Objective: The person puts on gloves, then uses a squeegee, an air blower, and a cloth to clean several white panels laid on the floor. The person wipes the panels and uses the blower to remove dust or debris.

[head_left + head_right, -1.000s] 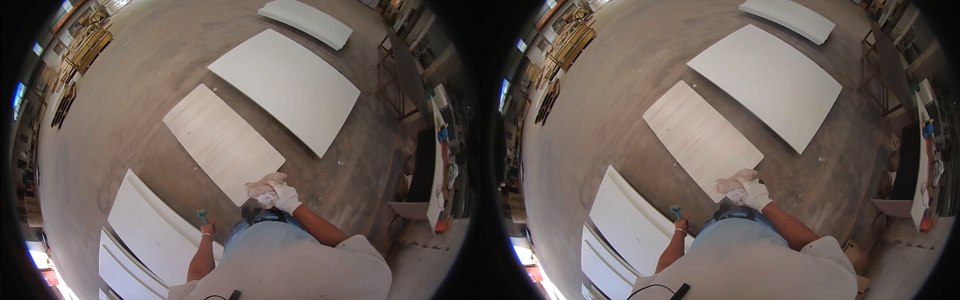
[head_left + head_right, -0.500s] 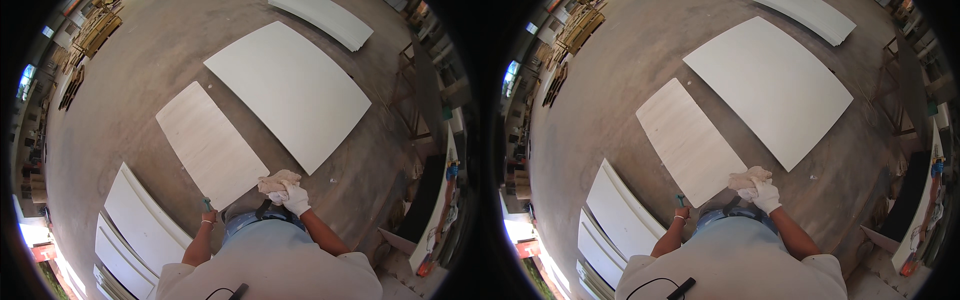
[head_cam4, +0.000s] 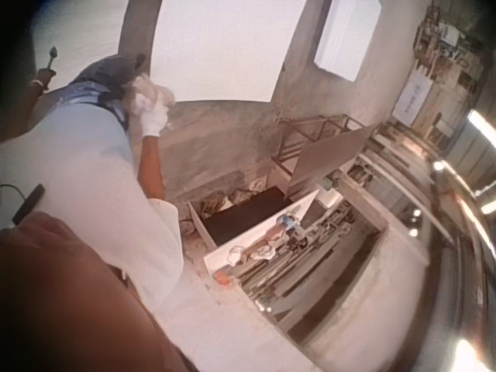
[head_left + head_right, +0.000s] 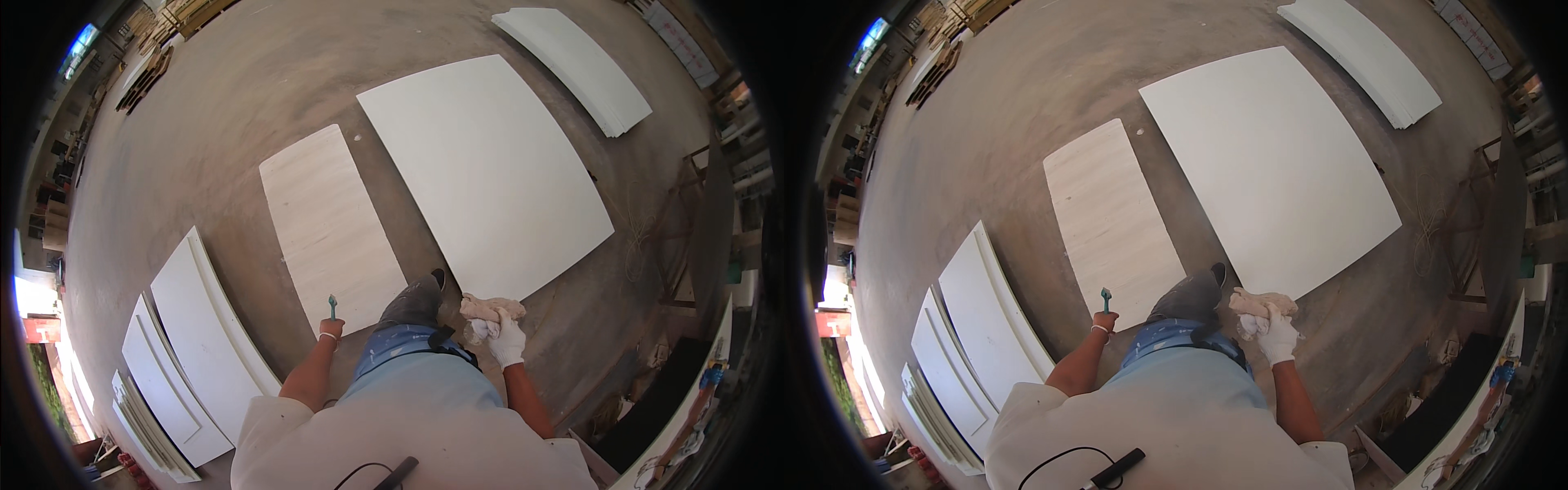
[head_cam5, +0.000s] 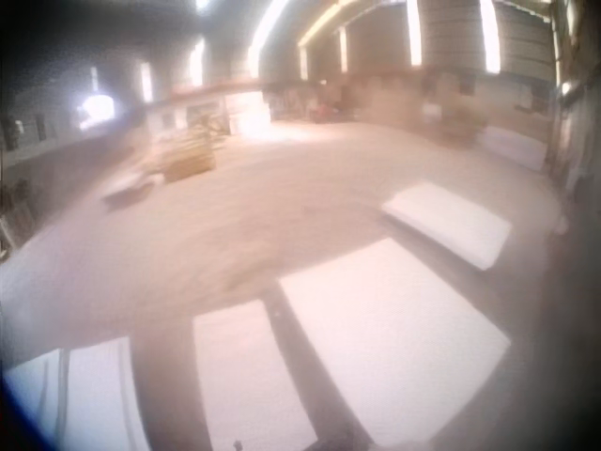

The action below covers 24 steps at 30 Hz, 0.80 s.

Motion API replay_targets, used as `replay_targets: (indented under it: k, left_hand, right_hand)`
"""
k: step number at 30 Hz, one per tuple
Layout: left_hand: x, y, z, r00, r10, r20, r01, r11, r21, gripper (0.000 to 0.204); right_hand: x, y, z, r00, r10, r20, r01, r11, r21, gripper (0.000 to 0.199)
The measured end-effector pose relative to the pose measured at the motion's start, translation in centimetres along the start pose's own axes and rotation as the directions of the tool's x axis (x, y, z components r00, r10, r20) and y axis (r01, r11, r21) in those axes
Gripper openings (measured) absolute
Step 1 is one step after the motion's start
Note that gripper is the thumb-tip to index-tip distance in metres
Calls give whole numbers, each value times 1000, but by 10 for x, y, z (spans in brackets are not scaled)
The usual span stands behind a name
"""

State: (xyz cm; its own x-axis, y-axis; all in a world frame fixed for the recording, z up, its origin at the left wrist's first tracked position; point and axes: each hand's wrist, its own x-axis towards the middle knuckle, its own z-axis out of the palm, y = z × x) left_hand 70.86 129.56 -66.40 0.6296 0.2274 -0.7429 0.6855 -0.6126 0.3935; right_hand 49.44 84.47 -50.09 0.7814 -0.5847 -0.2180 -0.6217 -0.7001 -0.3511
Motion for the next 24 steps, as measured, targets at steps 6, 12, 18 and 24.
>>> replay_targets:
  k: [6, 12, 18, 24]
  left_hand:
    - [36, 27, 24, 988, -129, 87, 139, 983, -117, 20]
    - [100, 135, 30, 995, -100, -18, 97, 986, -133, 27]
    - [174, 262, -32, 987, 126, -97, -142, 974, -179, 28]
    - [197, 329, -71, 975, -20, -220, -66, 925, -375, 28]
  right_hand:
    - [65, -6, 5, 999, 33, 40, -32, 999, -6, 62]
    - [175, -58, 6, 989, -62, 131, 62, 998, 3, 58]
    - [309, -149, -19, 963, -204, 173, 207, 978, 5, 55]
    - [445, -242, -39, 913, -401, 80, 381, 906, 185, 64]
